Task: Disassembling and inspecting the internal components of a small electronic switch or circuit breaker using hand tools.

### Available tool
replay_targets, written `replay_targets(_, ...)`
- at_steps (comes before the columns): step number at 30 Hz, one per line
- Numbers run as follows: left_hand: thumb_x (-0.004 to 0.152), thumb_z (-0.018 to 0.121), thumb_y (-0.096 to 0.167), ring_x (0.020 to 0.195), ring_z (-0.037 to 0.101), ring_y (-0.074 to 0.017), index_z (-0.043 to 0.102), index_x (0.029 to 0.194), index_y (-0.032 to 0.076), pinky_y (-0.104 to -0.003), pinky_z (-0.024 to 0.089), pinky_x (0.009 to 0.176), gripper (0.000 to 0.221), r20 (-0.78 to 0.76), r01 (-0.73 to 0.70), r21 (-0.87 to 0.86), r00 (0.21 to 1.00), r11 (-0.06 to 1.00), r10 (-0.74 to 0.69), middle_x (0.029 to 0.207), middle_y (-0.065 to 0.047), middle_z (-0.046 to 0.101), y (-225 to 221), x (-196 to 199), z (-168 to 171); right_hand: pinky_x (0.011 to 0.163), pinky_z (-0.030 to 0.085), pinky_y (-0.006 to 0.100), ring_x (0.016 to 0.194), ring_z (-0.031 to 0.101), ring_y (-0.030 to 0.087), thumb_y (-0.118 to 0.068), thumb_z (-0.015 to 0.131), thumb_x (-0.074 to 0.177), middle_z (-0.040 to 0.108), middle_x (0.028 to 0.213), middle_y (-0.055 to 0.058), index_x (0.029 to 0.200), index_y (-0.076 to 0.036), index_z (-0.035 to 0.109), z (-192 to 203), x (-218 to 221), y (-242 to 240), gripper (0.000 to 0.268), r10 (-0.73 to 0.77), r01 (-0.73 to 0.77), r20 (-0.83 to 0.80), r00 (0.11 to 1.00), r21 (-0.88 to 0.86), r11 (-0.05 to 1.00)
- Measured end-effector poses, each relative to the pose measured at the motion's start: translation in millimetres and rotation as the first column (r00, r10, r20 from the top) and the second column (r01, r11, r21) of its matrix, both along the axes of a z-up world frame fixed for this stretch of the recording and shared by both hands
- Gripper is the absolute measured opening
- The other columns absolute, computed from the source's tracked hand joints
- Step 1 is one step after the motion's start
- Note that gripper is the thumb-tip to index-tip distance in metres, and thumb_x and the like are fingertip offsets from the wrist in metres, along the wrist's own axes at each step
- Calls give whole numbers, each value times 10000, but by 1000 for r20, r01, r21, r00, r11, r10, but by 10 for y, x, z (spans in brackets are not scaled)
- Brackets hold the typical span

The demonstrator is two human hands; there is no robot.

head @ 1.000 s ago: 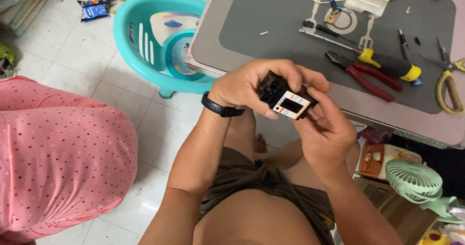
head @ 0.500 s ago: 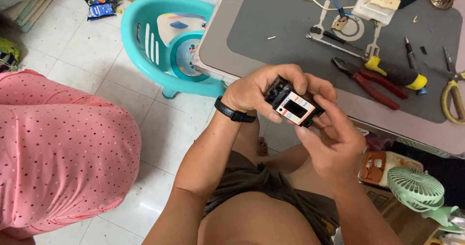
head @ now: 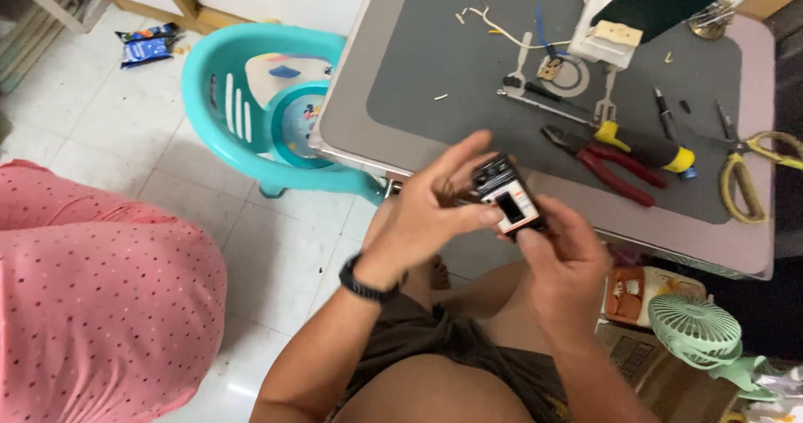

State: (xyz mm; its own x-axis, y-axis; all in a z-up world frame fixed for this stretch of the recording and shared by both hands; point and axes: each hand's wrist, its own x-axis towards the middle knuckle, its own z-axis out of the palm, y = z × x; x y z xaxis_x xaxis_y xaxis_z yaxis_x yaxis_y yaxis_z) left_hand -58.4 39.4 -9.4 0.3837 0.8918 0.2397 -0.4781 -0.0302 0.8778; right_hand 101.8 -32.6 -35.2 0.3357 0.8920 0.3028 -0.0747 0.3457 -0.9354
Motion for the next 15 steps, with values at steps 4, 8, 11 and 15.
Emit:
replay_targets(4, 698, 855, 100, 1255, 542, -284, 380, 1471, -14, -401, 434, 1057, 914, 8, -85, -67, 996, 994, 85, 1361, -253, 541, -165, 95, -126, 713, 611, 388, 843, 671, 270, 40, 683, 783, 652, 1033, 234, 1225, 117, 524, -384, 130, 84, 477, 12, -10, -62, 998, 31, 999)
replay_targets(8, 781, 808, 134, 1097, 637, -216, 450, 1426, -3, -352, 488, 993, 750, -144, -71, 75, 986, 995, 82, 1149, -206, 676, -160, -21, 114, 733, 601, 351, 881, 639, 215, -18, 784, 637, 652, 1036, 204, 1305, 98, 476, -41, 32, 97, 745, 123, -124, 15, 992, 17, 992)
replay_targets(11, 839, 752, 122, 1082, 637, -211, 473, 1408, -6, -385, 507, 972, 647, -177, -46, 157, 981, 986, 74, 1143, -201, 680, -156, -31, 171, 750, 604, 357, 930, 650, 224, -9, 834, 621, 667, 1067, 234, 1355, 117, 449, 202, -32, 89, 839, 85, -101, 234, 969, 57, 993)
replay_targets(15, 875, 705, 93, 1020, 662, -224, 479, 1389, -42, -406, 527, 946, 577, -90, -7, 125, 996, 992, 18, 1125, -222, 680, -165, -4, 43, 694, 611, 337, 879, 707, 255, -63, 874, 628, 706, 988, 247, 1286, 141, 528, 314, -69, 66, 771, -28, -38, 428, 903, 145, 989)
